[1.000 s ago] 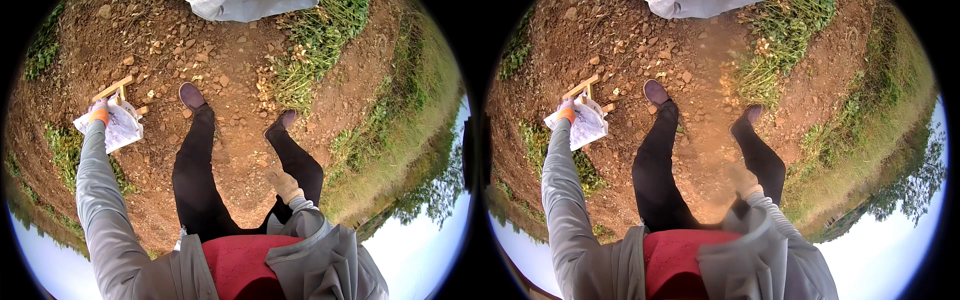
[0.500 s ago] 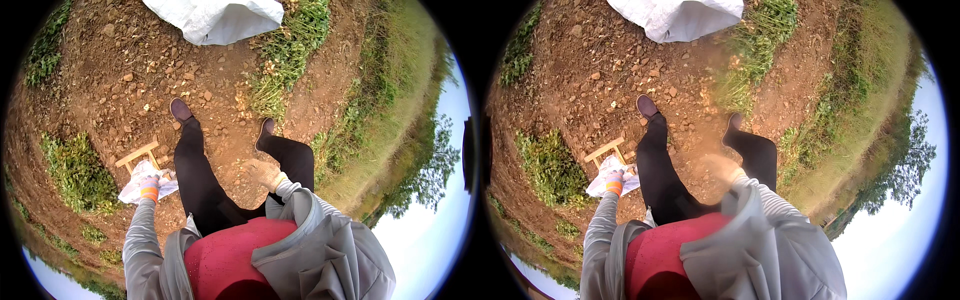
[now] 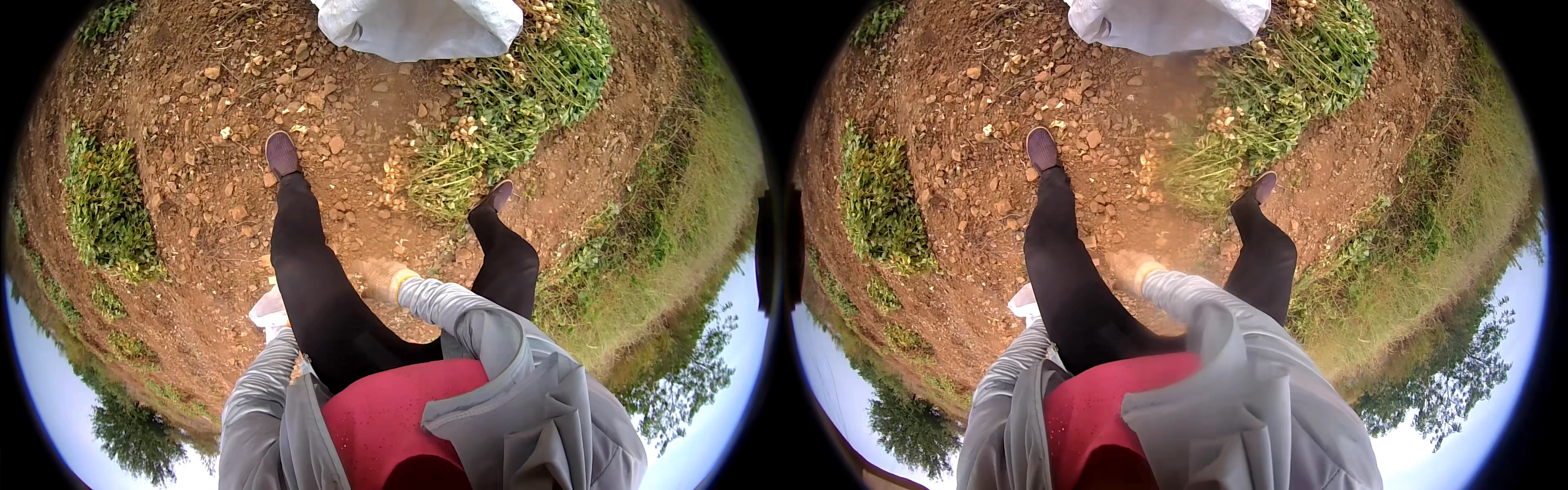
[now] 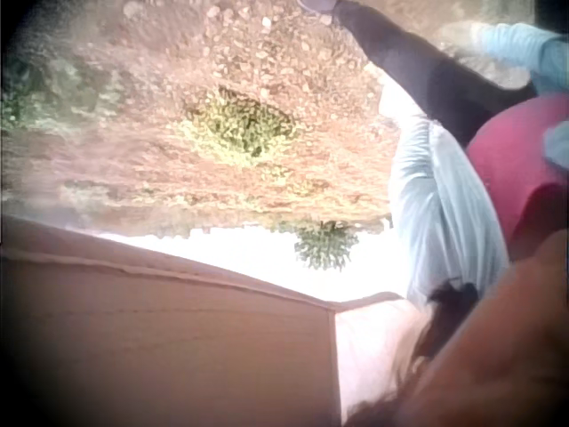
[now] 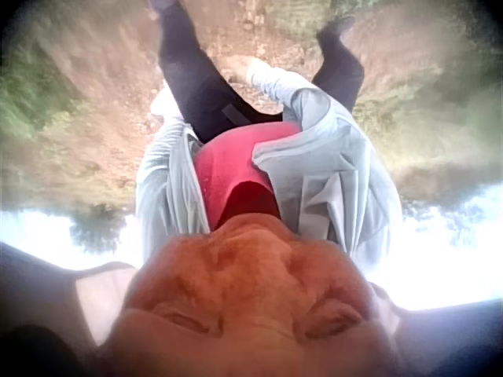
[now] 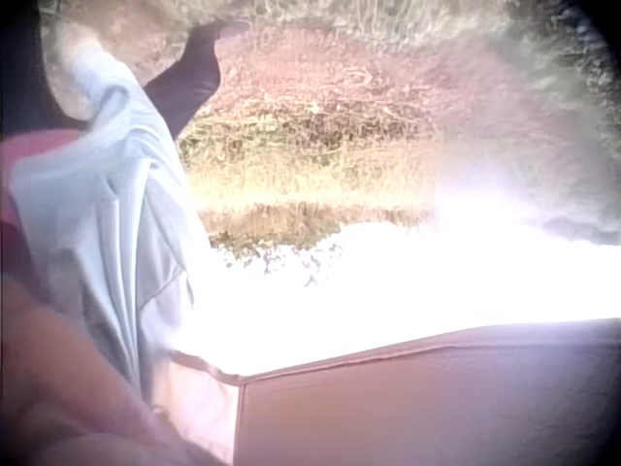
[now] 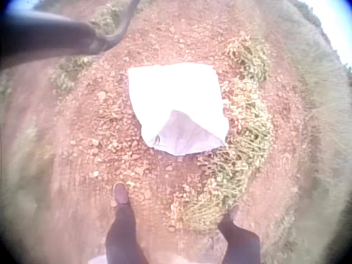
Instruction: The person opens a large white sack and pours harvested peanuts onto the ground. They then sit on a small wooden stool and manually pull the peanut pods off the green stems, placing the pods into the sack.
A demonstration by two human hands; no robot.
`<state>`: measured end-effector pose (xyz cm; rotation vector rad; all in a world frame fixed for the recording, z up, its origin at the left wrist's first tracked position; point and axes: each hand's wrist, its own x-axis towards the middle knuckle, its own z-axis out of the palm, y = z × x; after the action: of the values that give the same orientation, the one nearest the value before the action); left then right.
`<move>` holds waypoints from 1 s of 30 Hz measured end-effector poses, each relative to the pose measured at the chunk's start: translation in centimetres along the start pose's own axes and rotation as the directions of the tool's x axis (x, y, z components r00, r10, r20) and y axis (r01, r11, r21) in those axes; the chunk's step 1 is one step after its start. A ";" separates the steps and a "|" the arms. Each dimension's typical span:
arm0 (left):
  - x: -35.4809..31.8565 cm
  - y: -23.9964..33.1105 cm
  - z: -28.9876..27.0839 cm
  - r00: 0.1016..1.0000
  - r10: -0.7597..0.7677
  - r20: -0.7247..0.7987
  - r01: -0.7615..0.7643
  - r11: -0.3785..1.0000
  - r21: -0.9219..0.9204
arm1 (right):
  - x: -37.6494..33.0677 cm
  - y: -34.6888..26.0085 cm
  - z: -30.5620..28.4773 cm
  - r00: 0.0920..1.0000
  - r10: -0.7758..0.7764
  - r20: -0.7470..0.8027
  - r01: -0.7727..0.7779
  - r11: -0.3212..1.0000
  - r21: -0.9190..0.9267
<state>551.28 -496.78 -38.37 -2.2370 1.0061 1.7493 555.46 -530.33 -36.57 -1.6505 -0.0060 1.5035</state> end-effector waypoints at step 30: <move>14.8 2.9 0.5 0.954 -0.277 0.112 0.298 0.918 -0.262 | 1.1 24.3 9.0 0.994 0.008 0.110 -0.017 0.997 0.081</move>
<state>550.78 -504.91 -51.02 -2.3107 0.4076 1.9127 535.67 -539.44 -50.60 -1.5041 0.0059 1.5821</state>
